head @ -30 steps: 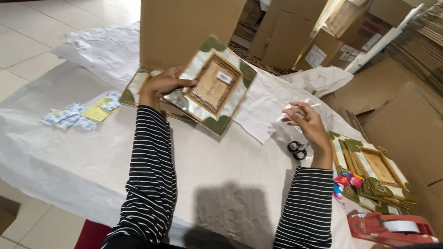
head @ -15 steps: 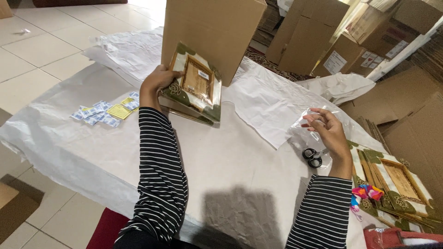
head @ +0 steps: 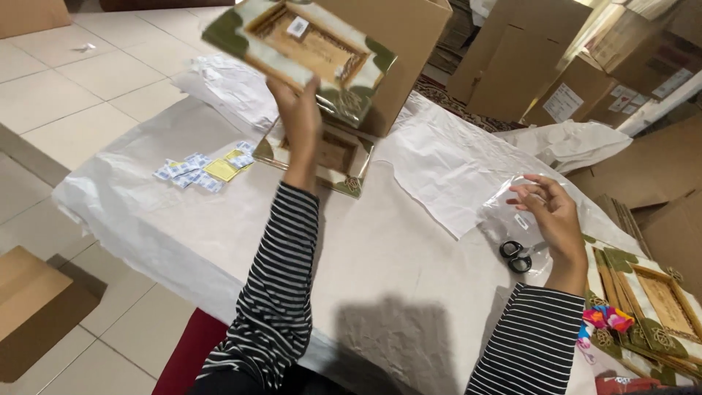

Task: The person is cleaning the glass and frame of a picture frame using a cloth, then applying small decorative stickers to the frame.

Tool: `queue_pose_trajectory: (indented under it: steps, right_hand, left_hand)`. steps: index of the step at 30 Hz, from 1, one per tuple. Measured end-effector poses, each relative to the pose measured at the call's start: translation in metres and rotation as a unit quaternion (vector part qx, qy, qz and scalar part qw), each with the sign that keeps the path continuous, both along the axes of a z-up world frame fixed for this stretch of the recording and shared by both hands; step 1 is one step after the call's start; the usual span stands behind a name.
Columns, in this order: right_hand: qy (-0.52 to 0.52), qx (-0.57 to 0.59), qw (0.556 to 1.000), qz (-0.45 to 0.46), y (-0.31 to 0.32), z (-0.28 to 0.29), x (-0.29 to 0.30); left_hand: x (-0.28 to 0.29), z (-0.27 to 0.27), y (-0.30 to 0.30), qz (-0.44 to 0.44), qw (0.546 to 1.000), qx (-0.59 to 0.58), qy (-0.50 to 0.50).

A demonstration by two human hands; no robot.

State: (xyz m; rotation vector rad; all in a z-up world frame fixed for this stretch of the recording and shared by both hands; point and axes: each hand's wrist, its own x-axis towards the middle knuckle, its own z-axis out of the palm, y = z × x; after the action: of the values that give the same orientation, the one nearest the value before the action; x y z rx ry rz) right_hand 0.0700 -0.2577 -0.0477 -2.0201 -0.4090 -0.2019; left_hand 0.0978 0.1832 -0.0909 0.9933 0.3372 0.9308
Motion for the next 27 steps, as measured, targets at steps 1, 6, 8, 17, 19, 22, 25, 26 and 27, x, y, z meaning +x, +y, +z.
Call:
queue_pose_trajectory:
  steps: [1,6,8,17,19,22,25,26,27]
  right_hand:
    - [-0.002,0.002,1.0,0.003,0.002,0.001,-0.002]
    - [0.004,0.007,1.0,-0.007,0.006,0.001,-0.005]
    - [0.005,0.003,1.0,-0.009,0.01,0.004,-0.006]
    - [-0.005,-0.008,0.999,-0.032,0.001,0.006,-0.011]
    - [-0.021,-0.013,0.999,-0.026,-0.008,0.004,-0.007]
    - [-0.011,0.001,0.999,-0.045,-0.015,0.005,-0.008]
    - [-0.021,-0.004,0.998,-0.061,-0.024,0.007,-0.011]
    - [-0.027,-0.001,0.998,-0.06,-0.029,0.006,-0.01]
    - [-0.033,0.003,0.998,-0.061,-0.034,0.005,-0.01]
  left_hand:
    - [-0.007,-0.009,-0.013,0.003,1.0,0.002,-0.002]
    - [0.002,-0.062,-0.047,0.037,0.993,-0.019,-0.107]
    - [0.006,-0.077,-0.054,0.06,0.998,-0.031,-0.001]
    - [-0.005,-0.091,-0.066,-0.069,0.979,-0.145,0.128]
    - [0.007,-0.105,-0.063,-0.049,0.985,-0.131,0.102]
    - [0.018,-0.12,-0.057,-0.059,0.98,-0.126,0.139]
    - [0.025,-0.132,-0.056,-0.06,0.98,-0.139,0.127]
    - [0.028,-0.136,-0.055,-0.066,0.979,-0.126,0.143]
    - [0.031,-0.14,-0.055,-0.074,0.978,-0.111,0.16]
